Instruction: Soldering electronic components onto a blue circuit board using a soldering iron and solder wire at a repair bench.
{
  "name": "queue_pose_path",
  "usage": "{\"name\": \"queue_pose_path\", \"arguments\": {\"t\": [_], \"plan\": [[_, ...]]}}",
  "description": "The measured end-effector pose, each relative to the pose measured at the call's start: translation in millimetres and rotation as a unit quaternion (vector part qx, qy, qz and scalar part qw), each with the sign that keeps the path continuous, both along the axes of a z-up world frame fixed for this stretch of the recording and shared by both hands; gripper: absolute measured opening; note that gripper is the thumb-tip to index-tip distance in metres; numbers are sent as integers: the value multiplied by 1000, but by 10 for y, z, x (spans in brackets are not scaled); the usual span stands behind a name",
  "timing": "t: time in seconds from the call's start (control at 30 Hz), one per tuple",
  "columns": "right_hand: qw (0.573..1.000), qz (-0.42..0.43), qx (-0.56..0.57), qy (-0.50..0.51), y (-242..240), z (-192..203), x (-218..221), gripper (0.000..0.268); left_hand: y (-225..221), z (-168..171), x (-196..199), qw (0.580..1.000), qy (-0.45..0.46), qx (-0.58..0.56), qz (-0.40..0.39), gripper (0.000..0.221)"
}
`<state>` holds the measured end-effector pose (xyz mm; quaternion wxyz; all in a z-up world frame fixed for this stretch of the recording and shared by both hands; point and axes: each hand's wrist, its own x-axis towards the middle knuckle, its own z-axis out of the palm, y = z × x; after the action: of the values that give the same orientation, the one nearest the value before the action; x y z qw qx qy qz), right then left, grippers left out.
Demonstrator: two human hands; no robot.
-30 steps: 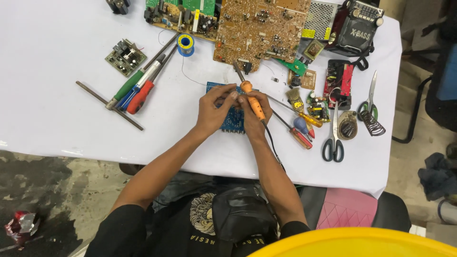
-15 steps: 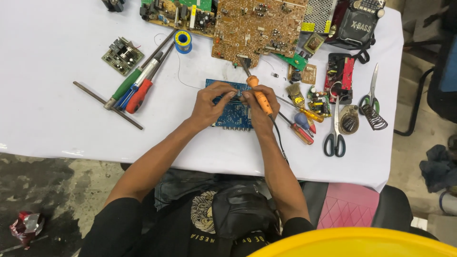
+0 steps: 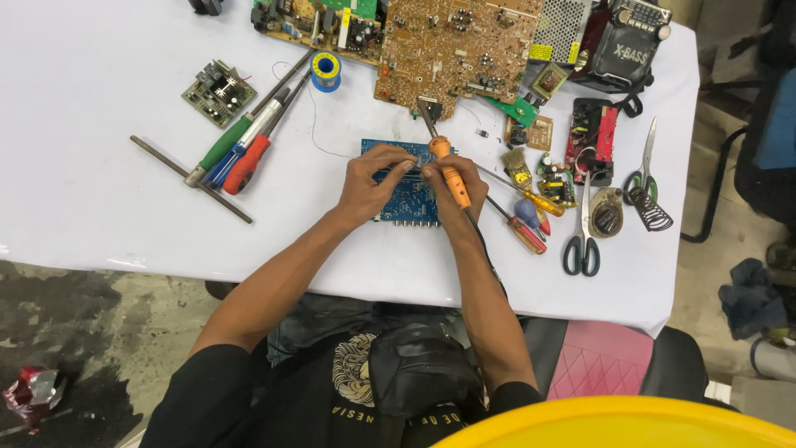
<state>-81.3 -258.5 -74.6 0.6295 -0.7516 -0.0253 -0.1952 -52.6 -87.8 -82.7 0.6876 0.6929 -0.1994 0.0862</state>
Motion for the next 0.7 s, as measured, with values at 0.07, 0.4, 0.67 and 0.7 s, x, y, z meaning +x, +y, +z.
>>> {"name": "queue_pose_path", "arguments": {"t": [0.07,0.4,0.67,0.7], "plan": [[1000,-5,9,-6,41,-2,-3,23,-1,-8,0,1000,-5,-6,0,12],[999,-47,-19,5,272,15,-101,15,-28,-88,-19,998,-24,-35,52,10],[999,-34,-17,-8,-60,-134,-23,19,-17,-68,63,998,-34,-38,49,11],[999,-30,20,-11,-78,-207,-17,16,-13,-77,87,997,-25,-47,59,10]]}}
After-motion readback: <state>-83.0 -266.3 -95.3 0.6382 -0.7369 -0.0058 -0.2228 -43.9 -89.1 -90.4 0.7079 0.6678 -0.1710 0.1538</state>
